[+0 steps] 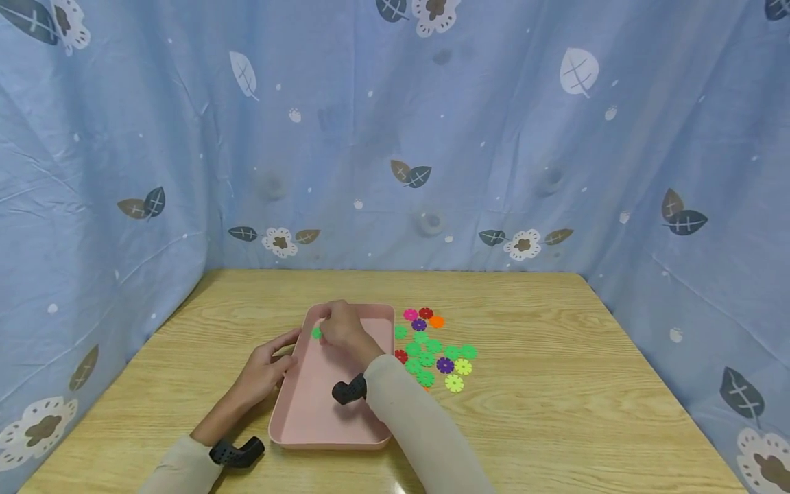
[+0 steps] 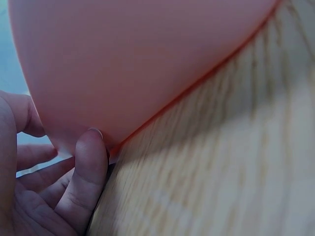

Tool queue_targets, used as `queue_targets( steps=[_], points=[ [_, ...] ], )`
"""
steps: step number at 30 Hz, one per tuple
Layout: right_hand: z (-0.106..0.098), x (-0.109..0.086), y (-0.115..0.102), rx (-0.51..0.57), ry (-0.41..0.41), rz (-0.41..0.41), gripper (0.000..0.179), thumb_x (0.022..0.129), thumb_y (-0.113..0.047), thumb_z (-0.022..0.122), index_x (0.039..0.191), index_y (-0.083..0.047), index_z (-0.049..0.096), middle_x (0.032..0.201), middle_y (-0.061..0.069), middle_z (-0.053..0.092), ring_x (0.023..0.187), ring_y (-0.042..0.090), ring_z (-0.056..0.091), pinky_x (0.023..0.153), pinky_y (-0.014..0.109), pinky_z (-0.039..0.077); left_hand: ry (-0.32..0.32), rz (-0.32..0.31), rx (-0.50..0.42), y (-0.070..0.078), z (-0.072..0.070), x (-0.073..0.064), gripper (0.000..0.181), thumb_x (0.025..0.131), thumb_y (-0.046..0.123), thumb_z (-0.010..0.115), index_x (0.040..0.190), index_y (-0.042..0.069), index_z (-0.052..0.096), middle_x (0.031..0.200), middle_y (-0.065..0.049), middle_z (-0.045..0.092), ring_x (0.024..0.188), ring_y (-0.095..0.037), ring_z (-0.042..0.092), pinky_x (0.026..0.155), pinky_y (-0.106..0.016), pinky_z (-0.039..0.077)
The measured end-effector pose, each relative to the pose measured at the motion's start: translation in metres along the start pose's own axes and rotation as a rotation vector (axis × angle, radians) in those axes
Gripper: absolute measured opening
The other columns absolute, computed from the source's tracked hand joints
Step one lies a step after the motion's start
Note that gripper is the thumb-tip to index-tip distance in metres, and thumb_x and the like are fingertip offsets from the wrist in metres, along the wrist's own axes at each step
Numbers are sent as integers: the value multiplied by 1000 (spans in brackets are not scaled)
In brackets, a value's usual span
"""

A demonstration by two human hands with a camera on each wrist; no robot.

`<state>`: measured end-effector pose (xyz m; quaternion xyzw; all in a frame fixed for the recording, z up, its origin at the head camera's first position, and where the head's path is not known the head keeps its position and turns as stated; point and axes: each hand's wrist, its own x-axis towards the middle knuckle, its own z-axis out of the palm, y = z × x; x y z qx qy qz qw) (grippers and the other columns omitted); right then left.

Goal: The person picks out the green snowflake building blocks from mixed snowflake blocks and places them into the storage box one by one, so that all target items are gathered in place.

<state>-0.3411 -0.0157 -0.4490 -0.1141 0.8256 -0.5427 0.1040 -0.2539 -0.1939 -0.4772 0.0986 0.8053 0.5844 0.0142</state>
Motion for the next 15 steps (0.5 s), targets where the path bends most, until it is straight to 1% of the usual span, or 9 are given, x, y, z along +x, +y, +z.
queue_targets(
  steps=[6,10,15],
  points=[
    [-3,-3,-2,-3,-20,-4,27,98,2,57,124,1,64,97,11,63,68,20,71,61,29,58,0,-2,-2,0,0,0,57,98,5,52,154,6,43,151,-22,48,119,-41,64,72,-35,62],
    [-5,-7,-5,-14,-29,-25,28,98,0,58,125,0,64,103,11,63,70,20,72,63,30,59,-10,-6,-14,0,0,0,57,98,6,52,154,6,42,152,-22,48,120,-40,64,73,-35,62],
    [-8,-14,-11,19,-28,-47,27,97,1,59,124,-2,64,107,11,61,75,24,71,63,32,59,-12,-1,-17,1,-2,-1,57,98,6,53,154,6,42,151,-23,48,118,-39,65,73,-35,61]
  ],
)
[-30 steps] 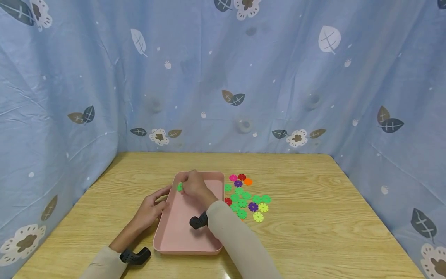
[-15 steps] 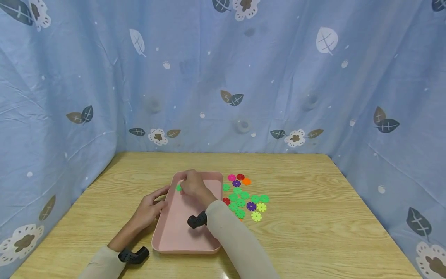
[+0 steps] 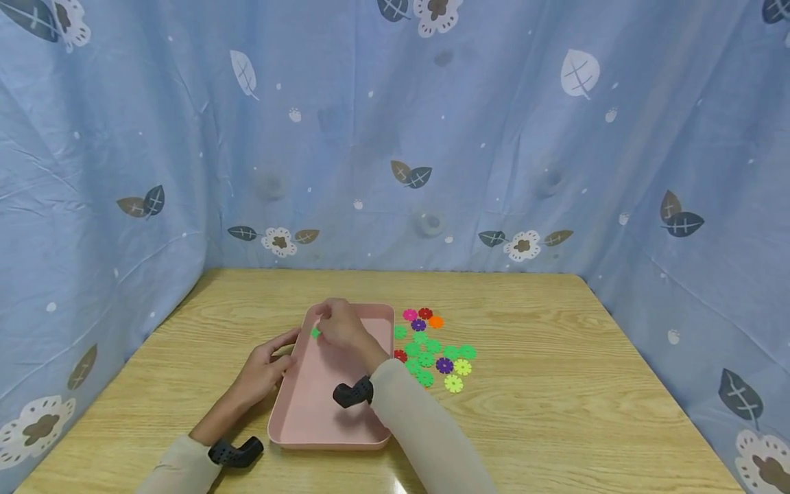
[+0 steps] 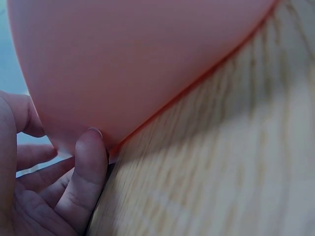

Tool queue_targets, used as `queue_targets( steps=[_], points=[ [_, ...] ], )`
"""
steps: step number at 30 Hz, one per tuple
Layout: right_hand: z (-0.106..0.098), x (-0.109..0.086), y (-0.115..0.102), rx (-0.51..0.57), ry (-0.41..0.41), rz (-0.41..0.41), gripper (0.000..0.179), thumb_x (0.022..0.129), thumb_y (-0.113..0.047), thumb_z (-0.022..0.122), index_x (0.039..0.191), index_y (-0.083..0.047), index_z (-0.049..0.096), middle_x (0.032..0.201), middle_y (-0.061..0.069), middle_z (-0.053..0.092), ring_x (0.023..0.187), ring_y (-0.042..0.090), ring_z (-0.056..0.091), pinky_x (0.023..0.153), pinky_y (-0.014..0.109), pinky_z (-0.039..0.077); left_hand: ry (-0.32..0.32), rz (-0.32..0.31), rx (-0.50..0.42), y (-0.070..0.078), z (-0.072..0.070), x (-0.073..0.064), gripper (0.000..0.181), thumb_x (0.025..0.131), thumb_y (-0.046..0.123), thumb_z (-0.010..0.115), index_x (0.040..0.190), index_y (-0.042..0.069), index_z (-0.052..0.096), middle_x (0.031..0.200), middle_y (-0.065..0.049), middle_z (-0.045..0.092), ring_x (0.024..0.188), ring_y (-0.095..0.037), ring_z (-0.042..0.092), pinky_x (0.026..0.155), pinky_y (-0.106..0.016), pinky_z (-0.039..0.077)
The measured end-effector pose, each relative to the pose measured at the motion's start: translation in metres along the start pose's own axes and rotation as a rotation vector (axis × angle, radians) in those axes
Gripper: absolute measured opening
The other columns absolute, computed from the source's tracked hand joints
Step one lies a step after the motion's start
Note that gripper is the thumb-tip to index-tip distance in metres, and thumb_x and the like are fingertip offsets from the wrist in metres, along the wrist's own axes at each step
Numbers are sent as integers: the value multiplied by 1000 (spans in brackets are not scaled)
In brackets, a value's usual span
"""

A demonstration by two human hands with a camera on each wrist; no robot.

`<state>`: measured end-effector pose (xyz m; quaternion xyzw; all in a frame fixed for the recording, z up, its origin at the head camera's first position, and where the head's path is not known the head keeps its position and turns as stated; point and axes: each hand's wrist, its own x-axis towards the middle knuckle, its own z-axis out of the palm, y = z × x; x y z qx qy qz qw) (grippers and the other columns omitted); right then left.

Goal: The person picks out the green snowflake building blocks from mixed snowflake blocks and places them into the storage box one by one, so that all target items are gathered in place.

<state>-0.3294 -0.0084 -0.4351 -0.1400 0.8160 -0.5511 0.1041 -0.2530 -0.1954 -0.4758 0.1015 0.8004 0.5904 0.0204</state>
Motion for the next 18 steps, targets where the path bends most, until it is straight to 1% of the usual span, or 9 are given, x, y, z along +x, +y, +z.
queue_targets(
  steps=[5,8,13,15,18],
  points=[
    [-5,-9,-6,7,6,-21,29,96,0,60,124,-3,66,106,9,62,84,30,71,64,36,59,5,1,-4,-1,1,1,57,98,5,52,154,6,42,149,-24,50,114,-37,67,70,-36,62],
    [-7,-15,-10,-1,8,-40,30,96,-3,63,125,-5,67,107,8,63,89,34,71,66,39,59,9,10,13,-2,1,1,57,98,5,52,154,6,42,151,-23,48,116,-38,66,71,-35,61],
    [-14,-24,-12,15,23,-86,31,95,-6,65,126,-6,67,110,8,66,93,41,68,71,45,59,29,10,43,-3,2,1,57,98,5,53,154,8,44,151,-21,48,120,-40,64,74,-35,61],
    [-18,-28,-12,32,35,-112,31,95,-5,65,126,-4,67,110,10,66,95,42,66,71,46,59,36,11,53,-2,3,1,57,97,5,53,154,8,44,151,-21,49,122,-41,62,75,-35,61],
    [-24,-35,-15,82,67,-134,32,94,-1,64,126,-2,66,110,17,67,97,45,64,68,42,57,40,14,67,-1,3,1,57,98,6,53,154,8,43,150,-21,49,122,-42,62,77,-36,61]
  ],
)
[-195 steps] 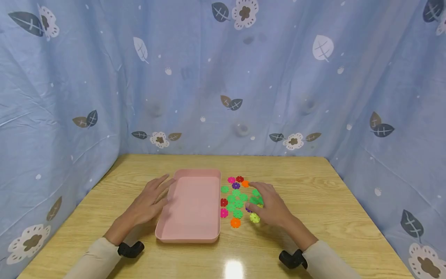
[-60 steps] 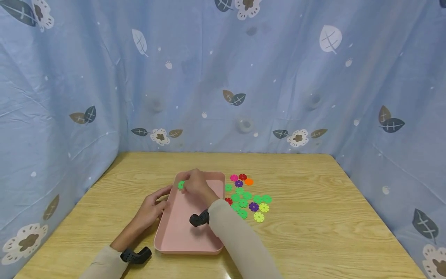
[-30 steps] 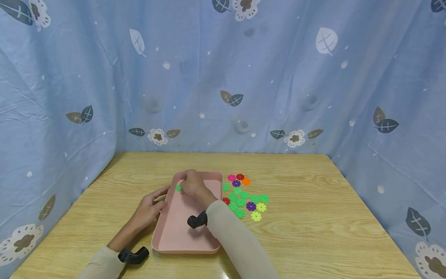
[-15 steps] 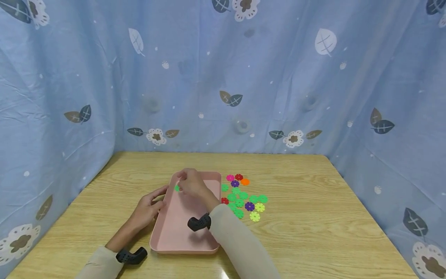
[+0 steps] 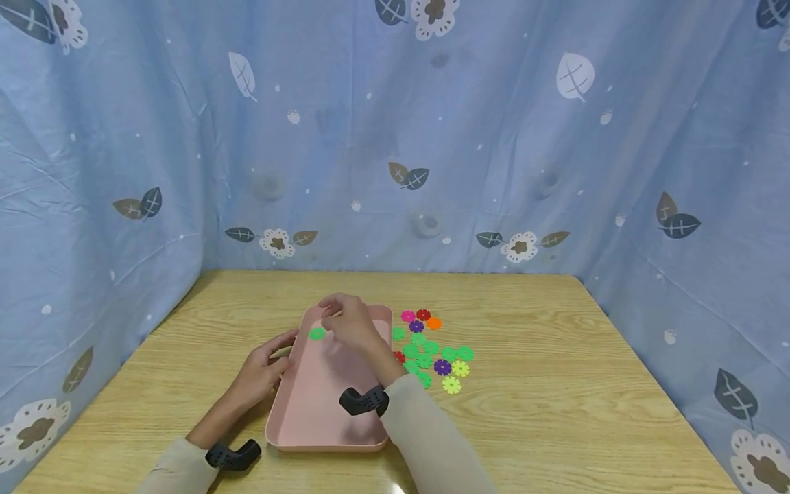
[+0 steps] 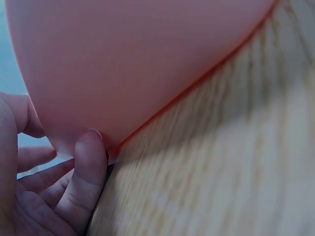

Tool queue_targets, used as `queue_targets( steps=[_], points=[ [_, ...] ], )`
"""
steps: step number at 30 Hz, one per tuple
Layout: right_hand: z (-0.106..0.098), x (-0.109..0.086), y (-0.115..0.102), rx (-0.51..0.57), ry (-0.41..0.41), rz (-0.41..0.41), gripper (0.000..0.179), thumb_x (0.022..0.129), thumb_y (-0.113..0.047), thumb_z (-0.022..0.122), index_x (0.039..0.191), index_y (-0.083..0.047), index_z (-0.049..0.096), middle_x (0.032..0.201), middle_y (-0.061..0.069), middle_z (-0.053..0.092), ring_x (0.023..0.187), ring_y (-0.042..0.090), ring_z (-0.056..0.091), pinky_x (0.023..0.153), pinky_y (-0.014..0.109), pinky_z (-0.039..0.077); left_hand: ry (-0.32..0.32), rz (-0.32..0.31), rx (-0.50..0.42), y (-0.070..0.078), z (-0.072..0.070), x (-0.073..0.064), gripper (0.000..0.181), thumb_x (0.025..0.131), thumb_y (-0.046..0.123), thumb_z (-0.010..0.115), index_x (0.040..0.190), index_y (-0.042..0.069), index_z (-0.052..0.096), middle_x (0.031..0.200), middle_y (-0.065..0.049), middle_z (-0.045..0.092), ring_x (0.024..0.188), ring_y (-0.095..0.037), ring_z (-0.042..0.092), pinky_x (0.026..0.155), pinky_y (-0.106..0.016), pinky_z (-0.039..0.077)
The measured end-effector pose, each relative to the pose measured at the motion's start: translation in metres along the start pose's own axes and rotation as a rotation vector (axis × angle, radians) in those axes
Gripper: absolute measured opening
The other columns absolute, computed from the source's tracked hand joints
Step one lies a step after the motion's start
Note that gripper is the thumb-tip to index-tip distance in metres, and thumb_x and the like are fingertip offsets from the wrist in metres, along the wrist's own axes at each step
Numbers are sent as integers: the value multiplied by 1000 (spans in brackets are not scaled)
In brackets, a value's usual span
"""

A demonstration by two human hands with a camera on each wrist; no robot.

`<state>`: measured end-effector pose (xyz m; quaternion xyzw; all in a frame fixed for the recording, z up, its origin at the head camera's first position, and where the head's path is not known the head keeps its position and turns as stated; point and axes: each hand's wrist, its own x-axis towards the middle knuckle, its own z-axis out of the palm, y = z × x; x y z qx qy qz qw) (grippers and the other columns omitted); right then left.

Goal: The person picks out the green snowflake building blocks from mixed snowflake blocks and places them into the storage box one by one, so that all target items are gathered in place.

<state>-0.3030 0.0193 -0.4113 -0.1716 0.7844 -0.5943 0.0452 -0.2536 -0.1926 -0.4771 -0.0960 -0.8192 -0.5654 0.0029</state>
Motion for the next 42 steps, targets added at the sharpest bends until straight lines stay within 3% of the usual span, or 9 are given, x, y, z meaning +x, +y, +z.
queue_targets(
  steps=[4,12,21,25,29,35,42],
  points=[
    [-9,-7,-4,72,53,-5,33,93,3,63,125,-3,68,112,24,66,95,43,63,63,32,55,0,1,0,1,0,-1,57,98,6,52,154,8,42,151,-22,48,122,-42,62,76,-36,61],
    [-29,-24,-3,137,148,-6,32,92,4,62,124,-2,67,112,24,66,85,27,64,61,28,54,-11,6,-4,-2,0,-1,57,99,6,51,155,7,40,152,-22,46,127,-44,57,81,-37,61],
    [-52,-34,2,148,280,-51,28,95,6,59,120,-2,68,106,19,65,87,35,62,62,28,54,-6,21,-9,0,-2,-2,56,98,5,51,154,5,42,155,-20,43,131,-44,54,84,-36,60],
    [-62,-35,5,129,316,-24,30,94,7,57,120,-4,69,106,18,64,89,37,62,63,31,53,-5,18,-13,0,-1,-2,56,98,5,50,154,5,41,155,-19,44,124,-41,60,79,-33,60],
    [-75,-35,12,84,358,-10,37,91,9,53,122,-4,68,106,16,64,86,39,61,60,29,50,8,13,-20,0,-1,-4,56,98,3,48,153,6,42,151,-19,48,104,-32,71,69,-32,60],
    [-87,-33,31,-91,349,50,43,90,8,53,129,-2,64,115,22,64,67,23,55,52,25,43,23,8,-7,0,-2,-3,56,97,4,49,153,6,44,152,-18,49,111,-34,69,71,-31,59],
    [-87,-29,53,-344,261,114,40,90,1,67,130,3,65,115,19,70,97,32,67,70,34,56,17,6,-50,1,-3,-3,56,98,4,49,153,6,44,149,-20,50,106,-32,70,68,-32,60]
  ],
)
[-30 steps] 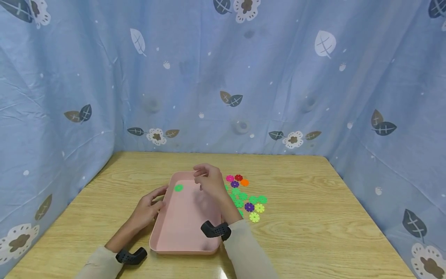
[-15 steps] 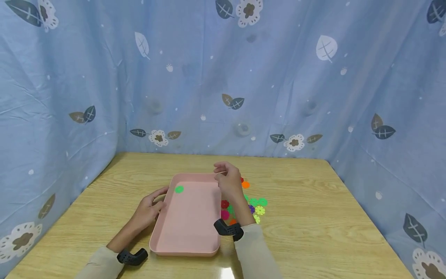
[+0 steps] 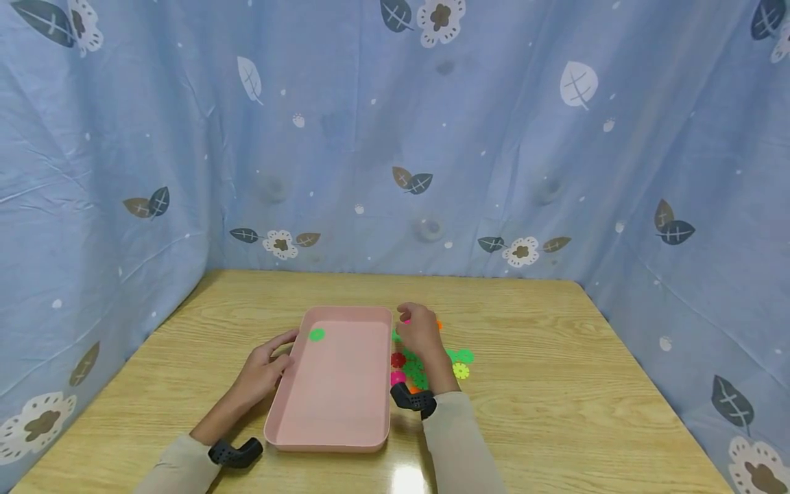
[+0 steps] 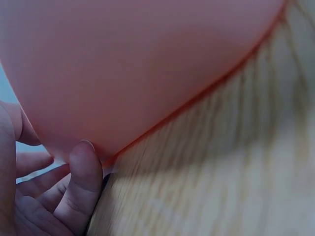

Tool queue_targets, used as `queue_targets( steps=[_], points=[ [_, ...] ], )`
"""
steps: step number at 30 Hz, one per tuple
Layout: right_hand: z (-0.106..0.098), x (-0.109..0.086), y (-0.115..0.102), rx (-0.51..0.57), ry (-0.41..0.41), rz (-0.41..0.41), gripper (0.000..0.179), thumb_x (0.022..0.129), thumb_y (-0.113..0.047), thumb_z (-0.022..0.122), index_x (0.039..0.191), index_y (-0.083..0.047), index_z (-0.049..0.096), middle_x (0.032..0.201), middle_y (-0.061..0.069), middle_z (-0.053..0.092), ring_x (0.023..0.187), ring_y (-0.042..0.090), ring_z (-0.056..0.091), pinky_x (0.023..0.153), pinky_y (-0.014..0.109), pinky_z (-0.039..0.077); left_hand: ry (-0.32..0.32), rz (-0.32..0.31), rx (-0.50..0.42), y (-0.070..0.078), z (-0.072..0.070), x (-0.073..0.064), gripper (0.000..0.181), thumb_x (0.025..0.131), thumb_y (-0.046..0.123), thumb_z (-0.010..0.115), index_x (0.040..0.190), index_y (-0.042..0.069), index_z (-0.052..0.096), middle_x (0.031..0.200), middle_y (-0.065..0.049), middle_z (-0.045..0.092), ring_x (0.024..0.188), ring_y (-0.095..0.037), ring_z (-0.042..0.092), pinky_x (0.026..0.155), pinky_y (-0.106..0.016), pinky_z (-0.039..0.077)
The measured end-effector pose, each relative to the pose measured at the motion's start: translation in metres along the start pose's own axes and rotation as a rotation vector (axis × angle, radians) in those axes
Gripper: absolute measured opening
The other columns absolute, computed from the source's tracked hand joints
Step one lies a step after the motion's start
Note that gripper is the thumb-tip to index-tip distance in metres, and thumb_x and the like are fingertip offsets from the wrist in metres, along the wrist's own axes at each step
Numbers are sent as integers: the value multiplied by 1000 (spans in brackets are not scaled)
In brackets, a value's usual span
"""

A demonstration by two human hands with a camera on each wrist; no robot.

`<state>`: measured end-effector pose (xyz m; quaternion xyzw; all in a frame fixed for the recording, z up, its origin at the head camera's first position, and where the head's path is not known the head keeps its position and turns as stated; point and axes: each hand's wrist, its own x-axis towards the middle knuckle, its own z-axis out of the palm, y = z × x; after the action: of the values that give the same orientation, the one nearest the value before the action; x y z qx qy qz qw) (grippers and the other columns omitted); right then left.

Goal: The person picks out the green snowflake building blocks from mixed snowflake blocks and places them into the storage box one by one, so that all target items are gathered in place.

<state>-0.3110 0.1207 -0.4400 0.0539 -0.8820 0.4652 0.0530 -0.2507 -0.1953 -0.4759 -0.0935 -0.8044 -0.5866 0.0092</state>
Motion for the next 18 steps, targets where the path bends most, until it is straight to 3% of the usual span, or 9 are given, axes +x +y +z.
queue_targets(
  steps=[11,18],
  points=[
    [6,-3,8,-81,-21,-14,43,82,11,63,124,5,67,109,17,69,101,34,65,76,40,56,12,-1,21,-3,4,-6,55,97,4,49,152,5,45,151,-19,48,102,-31,71,67,-32,60],
    [8,2,11,-232,-11,-70,45,76,14,58,119,5,70,101,15,70,95,31,66,76,41,57,33,17,49,-1,7,-6,55,97,4,49,152,4,45,152,-19,48,120,-38,64,73,-31,60]
  ],
)
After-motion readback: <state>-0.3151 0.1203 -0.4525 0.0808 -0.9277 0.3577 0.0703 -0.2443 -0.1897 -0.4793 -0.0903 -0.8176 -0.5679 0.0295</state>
